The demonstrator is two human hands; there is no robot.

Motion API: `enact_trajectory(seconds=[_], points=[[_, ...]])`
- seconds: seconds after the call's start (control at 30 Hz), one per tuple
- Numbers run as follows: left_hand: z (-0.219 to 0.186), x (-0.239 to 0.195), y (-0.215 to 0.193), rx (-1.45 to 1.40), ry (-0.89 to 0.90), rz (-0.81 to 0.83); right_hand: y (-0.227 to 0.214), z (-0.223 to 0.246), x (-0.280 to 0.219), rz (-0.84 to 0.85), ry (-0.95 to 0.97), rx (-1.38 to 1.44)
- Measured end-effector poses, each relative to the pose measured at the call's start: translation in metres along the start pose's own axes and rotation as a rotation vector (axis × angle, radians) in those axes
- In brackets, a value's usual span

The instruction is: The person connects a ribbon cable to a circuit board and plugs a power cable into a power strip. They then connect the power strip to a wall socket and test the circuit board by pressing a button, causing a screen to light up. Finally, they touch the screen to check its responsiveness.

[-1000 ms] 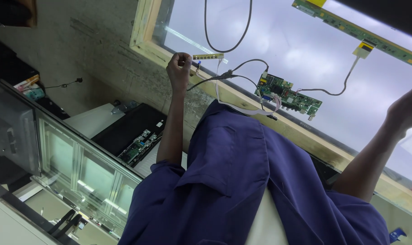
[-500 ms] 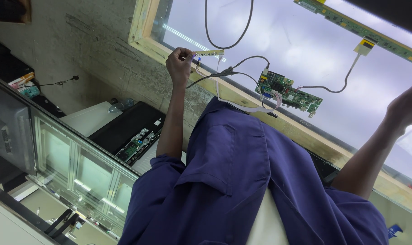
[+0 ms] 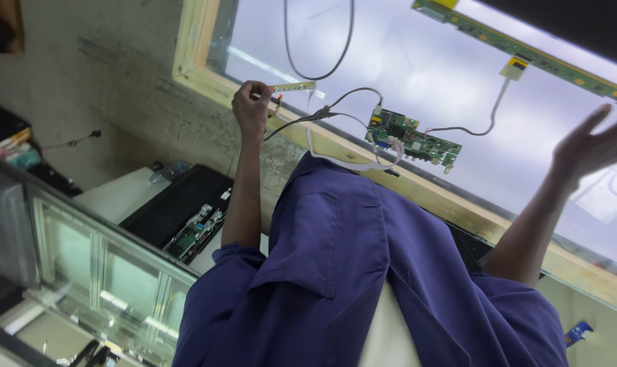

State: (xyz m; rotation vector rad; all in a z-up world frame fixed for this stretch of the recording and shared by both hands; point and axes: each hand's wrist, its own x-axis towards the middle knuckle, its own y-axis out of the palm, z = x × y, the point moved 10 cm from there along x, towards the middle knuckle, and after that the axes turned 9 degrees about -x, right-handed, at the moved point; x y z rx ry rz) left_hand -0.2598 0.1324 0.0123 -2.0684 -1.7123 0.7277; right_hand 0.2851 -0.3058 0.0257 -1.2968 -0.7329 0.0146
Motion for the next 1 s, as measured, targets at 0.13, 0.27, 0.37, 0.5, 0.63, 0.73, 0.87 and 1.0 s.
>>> enact_trajectory(seconds=[0.13,0.27,0.37,0.5,0.63,0.73,0.87,1.0], points=[[-0.001,0.002,0.002,-0.009,0.051,-0.002,-0.005,0.011,0.008,0.085,-0.004,0.060],[-0.002,0.002,0.000,0.001,0.064,-0.010,0.009,0.001,0.006,0.160,0.074,-0.012],[0.003,-0.001,0.002,-0.086,0.020,0.013,0.011,0.002,0.004,0.193,0.078,0.019],[-0.003,-0.002,0.004,-0.075,0.025,0.015,0.004,0.006,0.005,0.177,0.072,0.036],[-0.004,-0.003,0.002,-0.089,0.037,0.016,0.003,0.008,0.004,0.167,0.064,0.065],[-0.002,-0.002,0.002,-0.087,0.035,0.011,0.002,0.009,0.005,0.161,0.056,0.069],[-0.002,-0.002,0.002,-0.077,0.030,0.005,-0.001,0.011,0.006,0.164,0.054,0.078],[0.005,0.000,0.002,-0.106,0.037,0.007,-0.003,0.014,0.007,0.170,0.049,0.077]])
